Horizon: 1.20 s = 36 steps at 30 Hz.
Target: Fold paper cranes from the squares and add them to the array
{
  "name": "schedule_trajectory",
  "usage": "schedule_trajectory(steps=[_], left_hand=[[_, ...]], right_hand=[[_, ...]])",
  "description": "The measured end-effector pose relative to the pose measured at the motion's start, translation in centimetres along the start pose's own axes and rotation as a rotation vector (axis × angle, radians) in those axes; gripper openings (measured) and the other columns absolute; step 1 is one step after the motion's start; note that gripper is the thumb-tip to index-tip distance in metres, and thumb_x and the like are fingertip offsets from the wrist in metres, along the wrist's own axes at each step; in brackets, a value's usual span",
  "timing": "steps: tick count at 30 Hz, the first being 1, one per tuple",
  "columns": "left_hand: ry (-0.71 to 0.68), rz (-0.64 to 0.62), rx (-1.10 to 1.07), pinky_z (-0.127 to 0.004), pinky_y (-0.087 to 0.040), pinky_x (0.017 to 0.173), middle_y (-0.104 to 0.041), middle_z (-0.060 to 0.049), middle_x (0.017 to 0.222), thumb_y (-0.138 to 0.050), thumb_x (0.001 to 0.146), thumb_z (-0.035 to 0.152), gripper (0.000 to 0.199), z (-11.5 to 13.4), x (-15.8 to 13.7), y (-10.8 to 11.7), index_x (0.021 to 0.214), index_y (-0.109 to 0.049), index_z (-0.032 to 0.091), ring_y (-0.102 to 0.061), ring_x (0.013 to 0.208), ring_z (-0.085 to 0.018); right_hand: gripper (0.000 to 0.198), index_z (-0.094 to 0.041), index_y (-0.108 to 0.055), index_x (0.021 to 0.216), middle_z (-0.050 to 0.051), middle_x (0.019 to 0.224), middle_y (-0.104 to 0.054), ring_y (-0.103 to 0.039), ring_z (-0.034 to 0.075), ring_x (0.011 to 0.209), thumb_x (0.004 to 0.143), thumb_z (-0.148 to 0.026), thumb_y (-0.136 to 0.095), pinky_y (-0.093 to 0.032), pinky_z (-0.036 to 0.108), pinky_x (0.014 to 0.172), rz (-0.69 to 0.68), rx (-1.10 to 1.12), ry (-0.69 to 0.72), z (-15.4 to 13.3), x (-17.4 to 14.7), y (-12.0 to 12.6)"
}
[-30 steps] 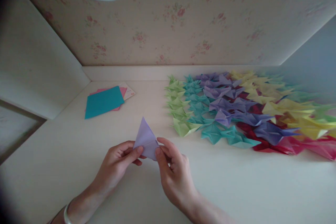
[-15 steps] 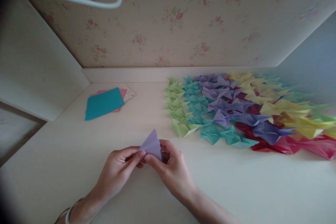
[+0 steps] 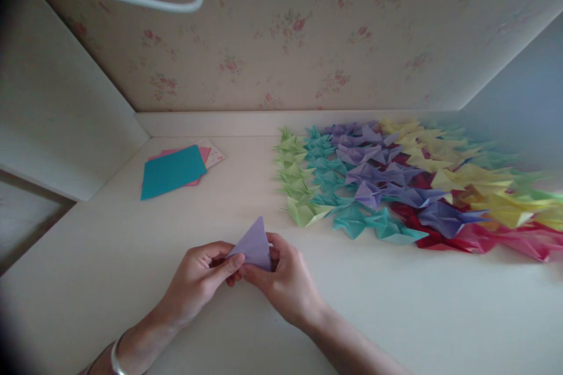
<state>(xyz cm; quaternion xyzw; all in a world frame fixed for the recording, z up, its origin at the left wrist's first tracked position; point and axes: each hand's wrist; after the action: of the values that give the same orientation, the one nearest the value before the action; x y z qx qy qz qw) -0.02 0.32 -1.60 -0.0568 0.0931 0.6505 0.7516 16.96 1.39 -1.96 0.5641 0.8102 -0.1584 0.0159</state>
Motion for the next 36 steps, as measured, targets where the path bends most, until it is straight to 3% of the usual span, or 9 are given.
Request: schedule_trajectory(steps=[12,18,24,27,29,32,34,36], left_hand=[[0.042,0.216,-0.056,-0.023,-0.049,0.057,-0.068,-0.001,0.058,-0.074,0.081,0.039,0.024,-0.2,0.7,0.1,0.075,-0.075,0.015,-0.061,0.056,-0.015],[0.007,0.331,-0.112,-0.021,-0.047,0.058,-0.064,0.002,0.06,-0.071,0.085,0.04,0.027,-0.5,0.8,0.9,0.074,-0.071,0.016,-0.059,0.057,-0.012],[-0.02,0.365,-0.09,-0.022,-0.047,0.058,-0.063,0.002,0.059,-0.069,0.085,0.042,0.027,-0.6,0.9,0.8,0.08,-0.07,0.016,-0.058,0.056,-0.013],[-0.005,0.344,-0.096,-0.022,-0.046,0.054,-0.062,0.002,0.059,-0.067,0.086,0.044,0.029,-0.6,1.1,0.9,0.092,-0.072,0.016,-0.056,0.055,-0.013],[-0.001,0.298,-0.073,-0.022,-0.045,0.054,-0.06,0.003,0.059,-0.064,0.089,0.045,0.031,-0.5,1.1,0.9,0.097,-0.072,0.016,-0.055,0.056,-0.013],[0.007,0.112,0.037,-0.022,-0.045,0.056,-0.06,0.002,0.06,-0.059,0.092,0.044,0.032,-0.2,0.6,0.5,0.098,-0.074,0.016,-0.056,0.057,-0.014],[0.008,-0.014,0.107,-0.022,-0.044,0.055,-0.062,0.0,0.062,-0.059,0.092,0.044,0.032,0.0,0.1,0.0,0.096,-0.075,0.016,-0.056,0.058,-0.015],[0.002,-0.06,0.152,-0.022,-0.043,0.053,-0.062,-0.001,0.061,-0.059,0.092,0.045,0.033,0.1,-0.2,-0.4,0.092,-0.075,0.016,-0.056,0.057,-0.015]], right_hand=[[0.026,-0.019,-0.069,0.102,0.005,0.089,-0.079,-0.074,0.022,0.086,0.079,-0.029,-0.075,-0.055,0.031,0.076,-0.013,0.072,-0.038,0.0,0.2,0.3],[0.018,-0.018,-0.072,0.092,0.001,0.074,-0.074,-0.068,0.016,0.069,0.08,-0.03,-0.074,-0.05,0.025,0.062,0.052,-0.011,-0.068,0.2,0.1,0.4],[0.029,-0.017,-0.067,0.1,0.003,0.075,-0.074,-0.067,0.018,0.071,0.078,-0.034,-0.076,-0.051,0.029,0.066,0.076,-0.014,-0.077,0.8,0.1,0.5],[0.032,-0.018,-0.065,0.104,0.005,0.082,-0.075,-0.068,0.019,0.077,0.079,-0.033,-0.076,-0.052,0.031,0.07,0.034,-0.049,-0.081,0.6,0.1,0.8],[0.036,-0.019,-0.063,0.109,0.008,0.098,-0.075,-0.069,0.021,0.087,0.08,-0.034,-0.077,-0.053,0.032,0.078,0.019,-0.033,-0.054,0.2,0.1,1.1],[0.043,-0.021,-0.06,0.117,0.009,0.117,-0.07,-0.067,0.022,0.102,0.08,-0.036,-0.077,-0.052,0.034,0.088,-0.034,0.066,-0.001,-0.6,0.0,1.2],[0.047,-0.022,-0.061,0.117,0.006,0.108,-0.073,-0.069,0.021,0.094,0.077,-0.037,-0.08,-0.053,0.032,0.083,-0.049,0.129,-0.035,-0.7,0.1,1.0],[0.04,-0.02,-0.065,0.108,0.003,0.089,-0.075,-0.07,0.019,0.075,0.076,-0.038,-0.081,-0.054,0.029,0.069,-0.03,0.17,-0.088,-0.5,0.2,0.8]])
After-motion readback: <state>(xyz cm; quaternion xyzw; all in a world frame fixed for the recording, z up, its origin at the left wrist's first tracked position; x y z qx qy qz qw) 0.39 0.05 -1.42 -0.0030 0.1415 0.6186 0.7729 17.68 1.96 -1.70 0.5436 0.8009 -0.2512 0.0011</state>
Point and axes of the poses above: each hand's wrist, its own x-axis towards the middle knuckle, its own y-axis out of the back of the hand, z = x × y
